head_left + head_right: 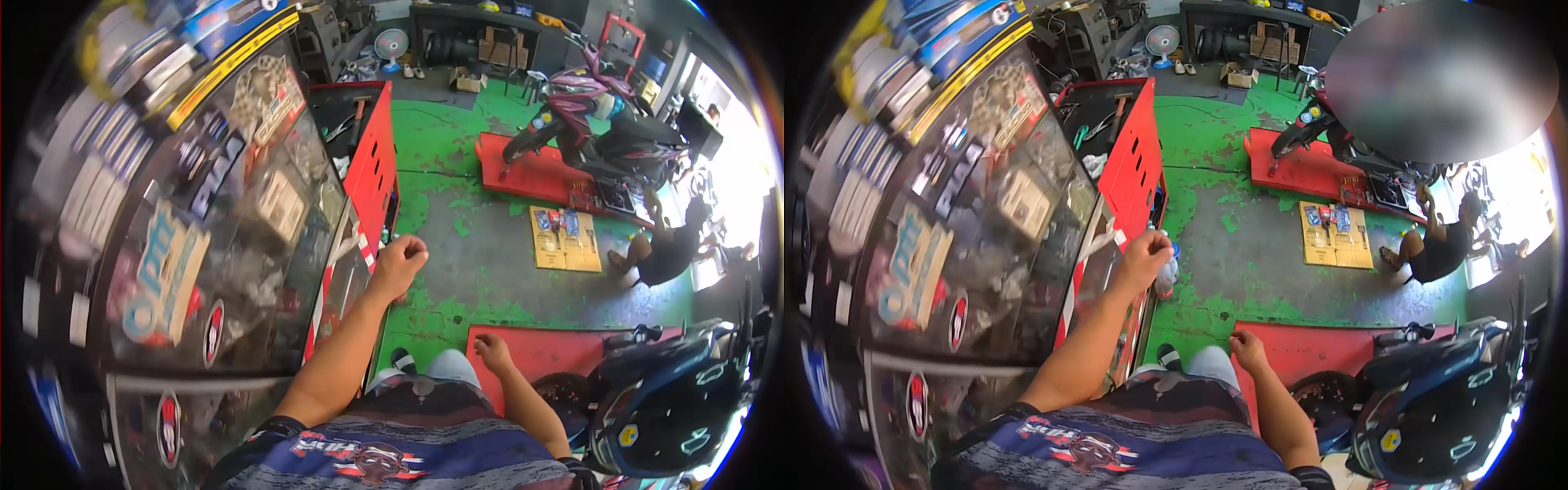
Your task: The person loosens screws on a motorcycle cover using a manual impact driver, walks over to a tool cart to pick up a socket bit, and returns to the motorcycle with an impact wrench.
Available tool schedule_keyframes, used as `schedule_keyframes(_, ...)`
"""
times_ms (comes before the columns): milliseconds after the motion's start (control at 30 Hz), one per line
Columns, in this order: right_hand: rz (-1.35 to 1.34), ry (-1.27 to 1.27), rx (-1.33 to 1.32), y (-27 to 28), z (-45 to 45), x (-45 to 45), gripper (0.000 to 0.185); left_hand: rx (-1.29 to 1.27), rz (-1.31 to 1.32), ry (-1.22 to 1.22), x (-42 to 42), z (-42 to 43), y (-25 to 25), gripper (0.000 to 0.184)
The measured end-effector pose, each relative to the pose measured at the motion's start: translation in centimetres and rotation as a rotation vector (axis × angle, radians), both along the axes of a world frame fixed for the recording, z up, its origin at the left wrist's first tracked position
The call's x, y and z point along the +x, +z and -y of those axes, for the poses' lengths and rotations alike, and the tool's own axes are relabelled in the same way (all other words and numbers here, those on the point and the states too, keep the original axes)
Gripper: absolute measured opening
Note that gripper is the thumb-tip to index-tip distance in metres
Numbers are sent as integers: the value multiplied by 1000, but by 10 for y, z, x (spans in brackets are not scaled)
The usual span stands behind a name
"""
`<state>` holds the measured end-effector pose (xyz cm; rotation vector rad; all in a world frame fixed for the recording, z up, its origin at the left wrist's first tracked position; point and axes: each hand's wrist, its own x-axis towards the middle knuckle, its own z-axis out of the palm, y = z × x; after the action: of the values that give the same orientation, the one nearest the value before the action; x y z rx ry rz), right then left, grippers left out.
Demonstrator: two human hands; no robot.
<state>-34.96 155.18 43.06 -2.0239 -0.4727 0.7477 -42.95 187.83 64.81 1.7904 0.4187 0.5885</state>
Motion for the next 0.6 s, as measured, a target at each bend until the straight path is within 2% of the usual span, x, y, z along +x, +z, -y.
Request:
schedule_keyframes(67, -77, -20, -2, 29, -27, 14, 37, -191, -56, 39, 36, -27, 13, 12)
schedule_keyframes(133, -125, -23, 36, 27, -53, 43, 36, -146, 4, 53, 62, -49, 22, 14)
schedule_keyframes(200, -227, -67, 58, 28, -78, 80, 38, -281, 18, 88, 80, -68, 26, 16)
schedule_keyframes(267, -212, -9, 63, 20, -112, 126, 38, -268, 38, 167, 96, -88, 21, 20)
schedule_keyframes(333, -182, 0, -1, 30, -150, 178, 38, -193, -98, 288, 110, -107, 22, 26)
schedule_keyframes(367, -138, 68, 2, 20, -172, 211, 38, -192, -81, 336, 120, -121, 13, 33)
schedule_keyframes(467, -92, 163, 92, 25, -261, 302, 34, -48, -33, 481, 152, -171, 9, 29)
schedule_keyframes(533, -65, 276, 149, 40, -324, 363, 32, -5, 0, 737, 170, -200, 16, 25)
schedule_keyframes(567, -59, 305, 220, 48, -355, 386, 31, 36, 19, 871, 177, -219, 3, 22)
schedule_keyframes(600, -60, 365, 269, 72, -385, 405, 30, 87, 37, 964, 182, -230, 4, 19)
